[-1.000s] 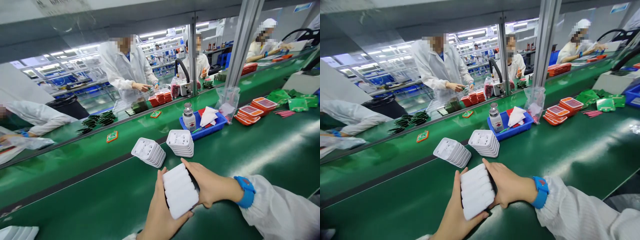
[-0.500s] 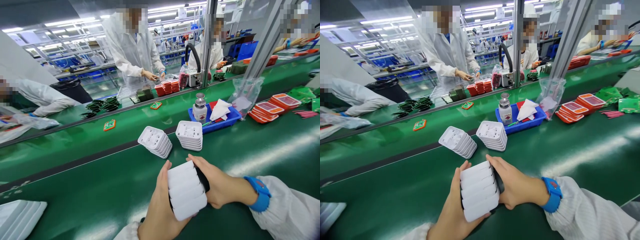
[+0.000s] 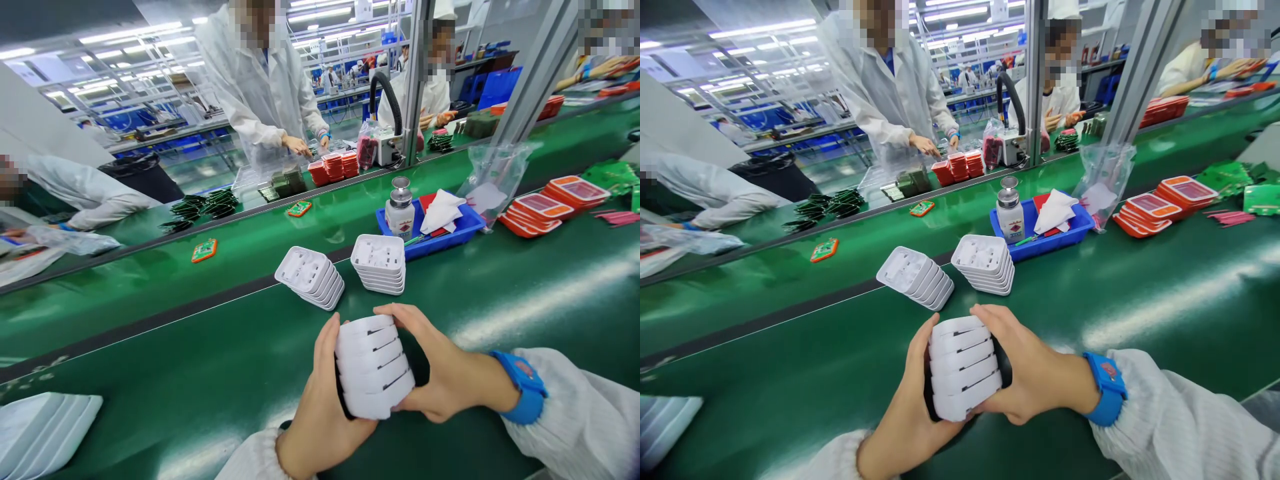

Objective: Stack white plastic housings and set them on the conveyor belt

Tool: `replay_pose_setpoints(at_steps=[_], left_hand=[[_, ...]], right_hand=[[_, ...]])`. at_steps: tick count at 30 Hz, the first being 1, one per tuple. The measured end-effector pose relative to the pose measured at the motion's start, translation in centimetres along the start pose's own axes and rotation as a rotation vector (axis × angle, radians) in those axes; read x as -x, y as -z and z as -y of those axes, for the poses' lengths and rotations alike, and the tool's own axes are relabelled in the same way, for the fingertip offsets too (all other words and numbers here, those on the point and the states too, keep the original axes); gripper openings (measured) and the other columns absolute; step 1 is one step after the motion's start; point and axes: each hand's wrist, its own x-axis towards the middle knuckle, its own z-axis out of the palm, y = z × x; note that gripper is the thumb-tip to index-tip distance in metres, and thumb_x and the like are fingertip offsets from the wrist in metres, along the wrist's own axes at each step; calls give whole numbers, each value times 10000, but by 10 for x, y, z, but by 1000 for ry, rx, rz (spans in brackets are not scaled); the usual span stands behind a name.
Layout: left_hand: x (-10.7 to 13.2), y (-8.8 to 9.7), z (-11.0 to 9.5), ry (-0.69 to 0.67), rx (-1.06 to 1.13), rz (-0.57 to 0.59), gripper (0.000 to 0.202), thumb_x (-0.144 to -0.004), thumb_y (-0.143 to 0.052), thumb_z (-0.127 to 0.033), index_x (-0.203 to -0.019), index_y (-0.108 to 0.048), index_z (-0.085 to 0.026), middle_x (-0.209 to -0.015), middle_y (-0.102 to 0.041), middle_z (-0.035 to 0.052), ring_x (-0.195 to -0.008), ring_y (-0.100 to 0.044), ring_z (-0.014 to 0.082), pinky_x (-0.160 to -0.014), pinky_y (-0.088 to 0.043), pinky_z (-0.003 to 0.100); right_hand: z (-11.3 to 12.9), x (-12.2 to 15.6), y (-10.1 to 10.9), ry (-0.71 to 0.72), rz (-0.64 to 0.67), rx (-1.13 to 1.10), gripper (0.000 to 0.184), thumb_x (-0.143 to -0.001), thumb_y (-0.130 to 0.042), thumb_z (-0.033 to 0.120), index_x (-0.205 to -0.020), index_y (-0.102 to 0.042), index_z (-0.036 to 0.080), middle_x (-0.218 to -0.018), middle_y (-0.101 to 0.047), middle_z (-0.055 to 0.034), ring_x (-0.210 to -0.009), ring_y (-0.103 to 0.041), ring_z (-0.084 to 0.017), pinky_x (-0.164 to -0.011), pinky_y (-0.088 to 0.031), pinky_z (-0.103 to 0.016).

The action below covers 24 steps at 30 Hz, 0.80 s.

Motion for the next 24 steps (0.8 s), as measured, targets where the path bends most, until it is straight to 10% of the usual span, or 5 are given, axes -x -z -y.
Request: replay_pose_setpoints(at_steps=[10,16,24], left_hand=[[-2,-7,2,116,178,87,1199,-647,-813,-346,-1472,54,-278,-1511,-208,168,-1352,-305,375,-1052,-369,562],[2,-1,-6,19,217,125,1082,-762,-693,-300,-1462,133,-293,-1563,14,106,-1418,-149,322,-1116,-288,522],[5,6,-1,102,171,31,1147,-660,-795,-395,-1459,26,-350,-1508,-210,99,-1366,-287,328,-1090,-302,563]], right_hand=[[-2,1,-4,-35,243,156,1556,-467,-983,245,-1455,220,229,-1501,118,-185,-1374,-67,-376,-1095,-309,-440],[-13,1,-12,-44,285,221,1611,-407,-979,206,-1432,264,234,-1476,-157,-207,-1345,-186,-383,-1104,-191,-571],[-10,-3,-8,85,86,4,1252,-490,-750,51,-1501,-25,191,-1398,-249,-158,-1262,-327,-339,-1036,-365,-427]])
